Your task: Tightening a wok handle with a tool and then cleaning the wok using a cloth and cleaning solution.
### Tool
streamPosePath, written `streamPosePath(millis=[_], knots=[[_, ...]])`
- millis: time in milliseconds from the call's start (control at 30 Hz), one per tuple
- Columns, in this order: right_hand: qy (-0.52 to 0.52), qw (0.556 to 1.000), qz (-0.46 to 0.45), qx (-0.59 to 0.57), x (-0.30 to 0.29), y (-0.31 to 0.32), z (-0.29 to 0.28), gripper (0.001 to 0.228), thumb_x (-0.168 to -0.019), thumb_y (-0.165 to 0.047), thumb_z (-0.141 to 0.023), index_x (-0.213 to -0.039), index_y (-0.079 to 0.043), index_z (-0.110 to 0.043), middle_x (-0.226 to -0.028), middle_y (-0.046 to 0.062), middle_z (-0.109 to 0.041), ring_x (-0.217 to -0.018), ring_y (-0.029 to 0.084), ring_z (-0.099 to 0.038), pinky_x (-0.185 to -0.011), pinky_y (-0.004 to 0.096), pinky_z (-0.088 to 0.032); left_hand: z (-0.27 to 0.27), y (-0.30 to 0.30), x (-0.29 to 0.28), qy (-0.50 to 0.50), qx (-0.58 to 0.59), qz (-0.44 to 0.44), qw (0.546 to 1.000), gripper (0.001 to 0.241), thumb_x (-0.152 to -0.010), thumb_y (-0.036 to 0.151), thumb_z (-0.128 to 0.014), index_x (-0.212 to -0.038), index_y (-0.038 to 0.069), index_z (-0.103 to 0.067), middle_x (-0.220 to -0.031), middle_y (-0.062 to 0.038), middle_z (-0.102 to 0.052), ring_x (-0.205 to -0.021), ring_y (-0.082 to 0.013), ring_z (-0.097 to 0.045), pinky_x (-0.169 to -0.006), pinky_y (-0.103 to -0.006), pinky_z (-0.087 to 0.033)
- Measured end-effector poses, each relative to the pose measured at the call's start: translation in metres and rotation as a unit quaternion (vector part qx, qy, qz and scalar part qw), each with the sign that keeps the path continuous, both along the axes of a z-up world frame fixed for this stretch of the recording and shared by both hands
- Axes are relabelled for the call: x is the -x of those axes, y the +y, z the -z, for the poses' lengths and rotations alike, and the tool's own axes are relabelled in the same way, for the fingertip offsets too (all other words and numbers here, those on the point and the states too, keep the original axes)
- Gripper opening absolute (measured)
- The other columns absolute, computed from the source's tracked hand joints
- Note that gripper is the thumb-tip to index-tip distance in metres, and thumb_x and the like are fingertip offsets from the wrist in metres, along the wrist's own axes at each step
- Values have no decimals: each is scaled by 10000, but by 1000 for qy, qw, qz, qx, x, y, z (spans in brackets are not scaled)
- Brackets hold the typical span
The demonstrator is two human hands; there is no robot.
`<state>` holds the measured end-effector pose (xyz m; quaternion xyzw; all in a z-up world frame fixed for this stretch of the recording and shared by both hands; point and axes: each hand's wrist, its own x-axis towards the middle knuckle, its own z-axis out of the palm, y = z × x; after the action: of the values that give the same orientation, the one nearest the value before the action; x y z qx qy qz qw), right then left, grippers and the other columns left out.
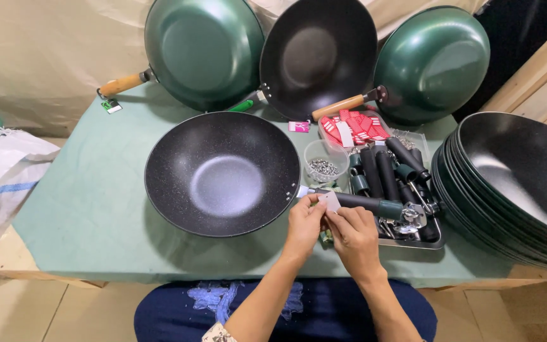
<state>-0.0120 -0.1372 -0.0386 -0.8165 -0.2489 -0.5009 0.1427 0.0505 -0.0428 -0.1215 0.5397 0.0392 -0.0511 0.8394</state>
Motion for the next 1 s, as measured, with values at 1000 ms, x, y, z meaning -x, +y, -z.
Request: streamPosePath(millis=[1000], knots=[[34,984,5,-173,7,-16,4,123,-891,-37,-789,-1008,-69,-765,-943,65,-613,-863,234,-656,-801,319,-552,-49,16,40,-2,77,55,996,291,-927,33,-717,-1200,-60,-686,-888,-161,-765,-722,-184,-751,-687,-311,-690]])
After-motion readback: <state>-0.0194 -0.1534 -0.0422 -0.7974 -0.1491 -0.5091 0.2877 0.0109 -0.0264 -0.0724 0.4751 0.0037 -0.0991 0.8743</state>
